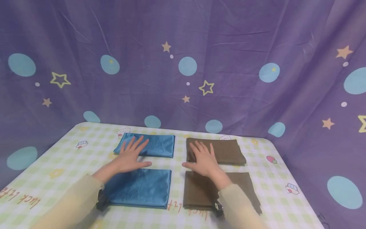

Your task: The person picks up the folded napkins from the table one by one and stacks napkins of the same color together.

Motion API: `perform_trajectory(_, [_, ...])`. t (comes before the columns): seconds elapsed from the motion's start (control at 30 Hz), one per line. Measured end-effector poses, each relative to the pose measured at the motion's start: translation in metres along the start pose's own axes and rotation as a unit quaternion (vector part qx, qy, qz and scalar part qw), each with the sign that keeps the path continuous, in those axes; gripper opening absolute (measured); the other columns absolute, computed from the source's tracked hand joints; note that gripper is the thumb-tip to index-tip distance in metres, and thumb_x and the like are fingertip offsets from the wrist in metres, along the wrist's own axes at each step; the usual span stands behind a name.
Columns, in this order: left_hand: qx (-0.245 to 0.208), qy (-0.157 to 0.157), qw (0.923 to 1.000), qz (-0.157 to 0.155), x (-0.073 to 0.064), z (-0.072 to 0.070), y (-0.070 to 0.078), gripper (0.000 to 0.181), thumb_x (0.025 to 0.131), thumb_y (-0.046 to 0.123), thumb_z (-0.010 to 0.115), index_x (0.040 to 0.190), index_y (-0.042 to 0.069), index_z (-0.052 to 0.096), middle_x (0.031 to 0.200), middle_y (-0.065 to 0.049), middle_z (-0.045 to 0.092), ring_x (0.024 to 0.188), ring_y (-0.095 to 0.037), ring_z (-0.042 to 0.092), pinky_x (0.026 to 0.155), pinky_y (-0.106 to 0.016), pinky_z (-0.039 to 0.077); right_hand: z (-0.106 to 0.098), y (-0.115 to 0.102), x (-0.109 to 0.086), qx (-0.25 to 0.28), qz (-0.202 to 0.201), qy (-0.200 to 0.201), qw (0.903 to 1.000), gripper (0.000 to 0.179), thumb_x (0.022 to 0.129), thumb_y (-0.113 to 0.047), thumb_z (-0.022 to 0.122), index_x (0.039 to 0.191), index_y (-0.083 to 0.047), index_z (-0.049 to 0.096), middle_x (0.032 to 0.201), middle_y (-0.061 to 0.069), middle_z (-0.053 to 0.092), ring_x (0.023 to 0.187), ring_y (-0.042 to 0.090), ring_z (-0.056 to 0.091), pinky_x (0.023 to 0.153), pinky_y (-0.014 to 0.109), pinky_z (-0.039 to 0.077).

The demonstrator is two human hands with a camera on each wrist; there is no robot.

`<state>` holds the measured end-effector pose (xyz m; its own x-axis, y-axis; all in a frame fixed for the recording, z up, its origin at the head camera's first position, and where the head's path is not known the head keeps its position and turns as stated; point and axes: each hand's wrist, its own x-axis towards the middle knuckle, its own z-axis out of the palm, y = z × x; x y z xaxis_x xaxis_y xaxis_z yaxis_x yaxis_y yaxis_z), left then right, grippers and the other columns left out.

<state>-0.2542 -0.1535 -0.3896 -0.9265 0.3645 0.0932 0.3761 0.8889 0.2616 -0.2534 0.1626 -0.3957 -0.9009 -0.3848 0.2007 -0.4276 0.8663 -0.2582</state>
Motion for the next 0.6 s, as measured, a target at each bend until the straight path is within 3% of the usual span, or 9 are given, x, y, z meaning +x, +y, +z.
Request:
perform_trajectory(0.27, [0.004,0.017,0.9998,0.005,-0.008,-0.004,-0.011,0.093,0.076,0.069,0.050,0.146,0.018,0.019,0.151,-0.012,0.017,0.137,-0.040,0.006,0.104,-0.063,0.002,0.004,-0.014,0.003,0.024,-0.022,-0.010,0.9994,0.085,0.077,-0.065,0.053,0.142,-0.013,0.033,0.146,0.010,0.031,0.134,0.031,0.027,0.108,0.057,0.009])
perform_trajectory(0.6, [0.008,0.047,0.9986,0.024,-0.024,-0.004,-0.025,0.086,0.077,0.057,0.060,0.143,0.011,0.028,0.145,-0.015,0.029,0.133,-0.040,0.021,0.104,-0.061,0.015,0.008,-0.031,0.003,0.050,-0.026,-0.036,0.9978,0.078,0.079,-0.060,0.055,0.138,-0.013,0.039,0.138,0.009,0.043,0.128,0.030,0.037,0.107,0.052,0.022])
